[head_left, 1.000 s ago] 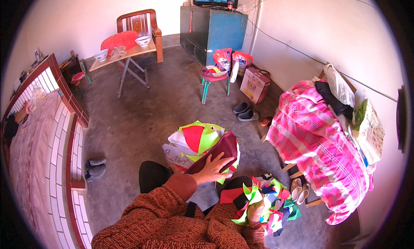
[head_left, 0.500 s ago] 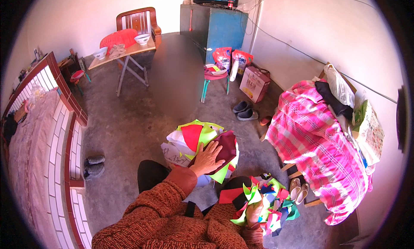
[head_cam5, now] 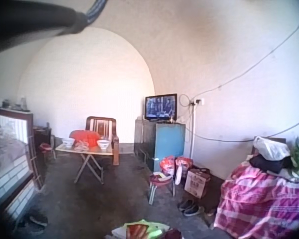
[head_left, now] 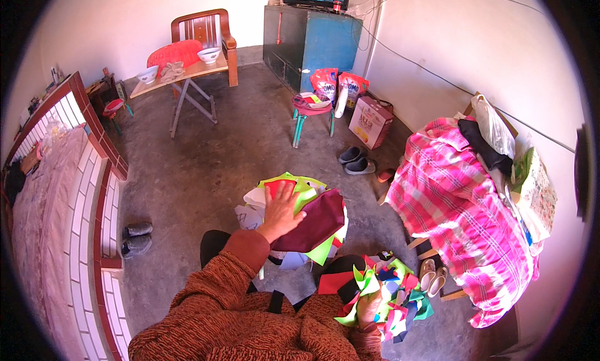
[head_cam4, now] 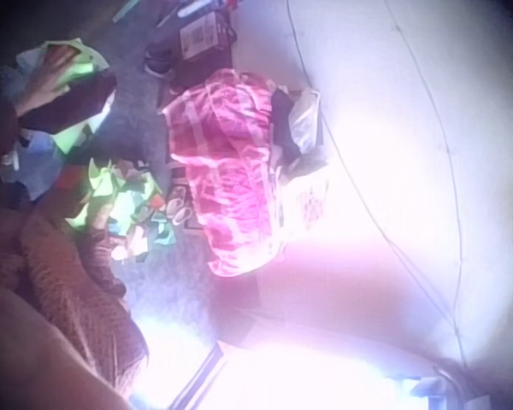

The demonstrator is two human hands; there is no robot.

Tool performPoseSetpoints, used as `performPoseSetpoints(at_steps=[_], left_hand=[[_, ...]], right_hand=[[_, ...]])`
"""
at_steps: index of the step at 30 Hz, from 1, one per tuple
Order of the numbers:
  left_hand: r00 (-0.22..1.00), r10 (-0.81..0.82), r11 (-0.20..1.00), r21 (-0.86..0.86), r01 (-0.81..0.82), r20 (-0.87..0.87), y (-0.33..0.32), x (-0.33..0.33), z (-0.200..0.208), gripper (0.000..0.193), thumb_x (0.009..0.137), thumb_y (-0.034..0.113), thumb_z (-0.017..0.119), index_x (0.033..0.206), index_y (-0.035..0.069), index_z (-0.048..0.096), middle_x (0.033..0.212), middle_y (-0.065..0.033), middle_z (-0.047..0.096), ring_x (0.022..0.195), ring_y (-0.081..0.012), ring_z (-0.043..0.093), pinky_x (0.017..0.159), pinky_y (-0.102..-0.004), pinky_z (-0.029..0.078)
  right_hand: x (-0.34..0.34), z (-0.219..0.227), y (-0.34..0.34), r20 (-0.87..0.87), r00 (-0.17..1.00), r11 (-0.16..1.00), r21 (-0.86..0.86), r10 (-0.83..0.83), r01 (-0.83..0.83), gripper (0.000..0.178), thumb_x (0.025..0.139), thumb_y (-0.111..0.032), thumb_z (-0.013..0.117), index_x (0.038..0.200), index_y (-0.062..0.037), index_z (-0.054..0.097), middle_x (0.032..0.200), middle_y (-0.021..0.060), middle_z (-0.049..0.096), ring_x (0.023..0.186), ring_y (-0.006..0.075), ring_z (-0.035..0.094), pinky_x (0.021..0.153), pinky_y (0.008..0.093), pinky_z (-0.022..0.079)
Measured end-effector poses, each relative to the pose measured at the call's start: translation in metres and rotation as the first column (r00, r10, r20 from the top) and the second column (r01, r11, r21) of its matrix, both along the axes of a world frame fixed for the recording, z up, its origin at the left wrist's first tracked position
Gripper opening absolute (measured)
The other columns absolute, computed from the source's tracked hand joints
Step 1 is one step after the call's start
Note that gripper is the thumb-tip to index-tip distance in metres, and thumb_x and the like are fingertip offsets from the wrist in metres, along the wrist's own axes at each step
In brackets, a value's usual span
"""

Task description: The person sits on the floor and sorts through a pile of colorful fabric pieces, picking them up one by one, inspecting them, and placing them into a growing stack. The person handles various colors and sizes of fabric without using any tools.

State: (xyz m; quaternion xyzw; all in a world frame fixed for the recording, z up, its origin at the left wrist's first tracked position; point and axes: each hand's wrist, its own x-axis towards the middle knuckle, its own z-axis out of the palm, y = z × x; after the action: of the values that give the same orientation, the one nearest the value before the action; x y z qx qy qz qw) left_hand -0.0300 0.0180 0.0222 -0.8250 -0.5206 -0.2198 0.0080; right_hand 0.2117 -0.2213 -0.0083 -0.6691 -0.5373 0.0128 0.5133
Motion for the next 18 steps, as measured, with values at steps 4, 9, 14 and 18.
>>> performPoseSetpoints(at_steps=[4,9,14,18], left_hand=[[0.975,0.187,0.961,-0.182,-0.207,-0.118,0.01,-0.032,-0.028,0.067,0.083,0.053,0.053,0.137,0.014,0.039,0.147,-0.0152,0.028,0.137,-0.0352,0.023,0.103,-0.065,0.014],[0.974,0.217,0.948,-0.223,-0.227,-0.07,0.007,-0.039,-0.047,0.069,0.086,0.056,0.045,0.142,0.019,0.031,0.149,-0.0127,0.024,0.138,-0.0362,0.018,0.101,-0.0674,0.018],[0.972,0.229,0.957,-0.174,-0.234,-0.048,0.008,-0.039,-0.053,0.069,0.084,0.055,0.048,0.14,0.018,0.034,0.149,-0.012,0.025,0.138,-0.0361,0.018,0.1,-0.0674,0.019],[0.965,0.261,0.956,-0.136,-0.261,-0.018,0.004,-0.037,-0.041,0.067,0.08,0.05,0.058,0.134,0.015,0.041,0.144,-0.0167,0.031,0.135,-0.0379,0.023,0.101,-0.0664,0.019]], right_hand=[[0.012,-0.034,0.0,-0.087,0.996,1.0,0.026,0.005,-0.003,0.02,0.083,0.003,0.056,0.102,-0.0011,0.053,0.078,0.0112,0.061,0.075,0.022,0.063,0.067,0.0328,0.048],[0.011,-0.032,0.0,-0.124,0.992,0.999,-0.029,0.01,-0.014,0.019,0.084,0.003,0.054,0.102,-0.0004,0.053,0.081,0.0115,0.061,0.079,0.0225,0.063,0.069,0.033,0.048],[0.01,-0.033,0.0,-0.111,0.994,1.0,-0.003,0.01,-0.01,0.019,0.085,0.002,0.054,0.104,-0.0003,0.052,0.085,0.0109,0.061,0.08,0.0211,0.062,0.07,0.0319,0.048],[0.008,-0.021,0.0,-0.066,0.997,1.0,-0.014,0.027,-0.028,0.02,0.086,0.001,0.054,0.105,-0.0009,0.051,0.085,0.0101,0.061,0.08,0.0205,0.062,0.07,0.0315,0.048]])
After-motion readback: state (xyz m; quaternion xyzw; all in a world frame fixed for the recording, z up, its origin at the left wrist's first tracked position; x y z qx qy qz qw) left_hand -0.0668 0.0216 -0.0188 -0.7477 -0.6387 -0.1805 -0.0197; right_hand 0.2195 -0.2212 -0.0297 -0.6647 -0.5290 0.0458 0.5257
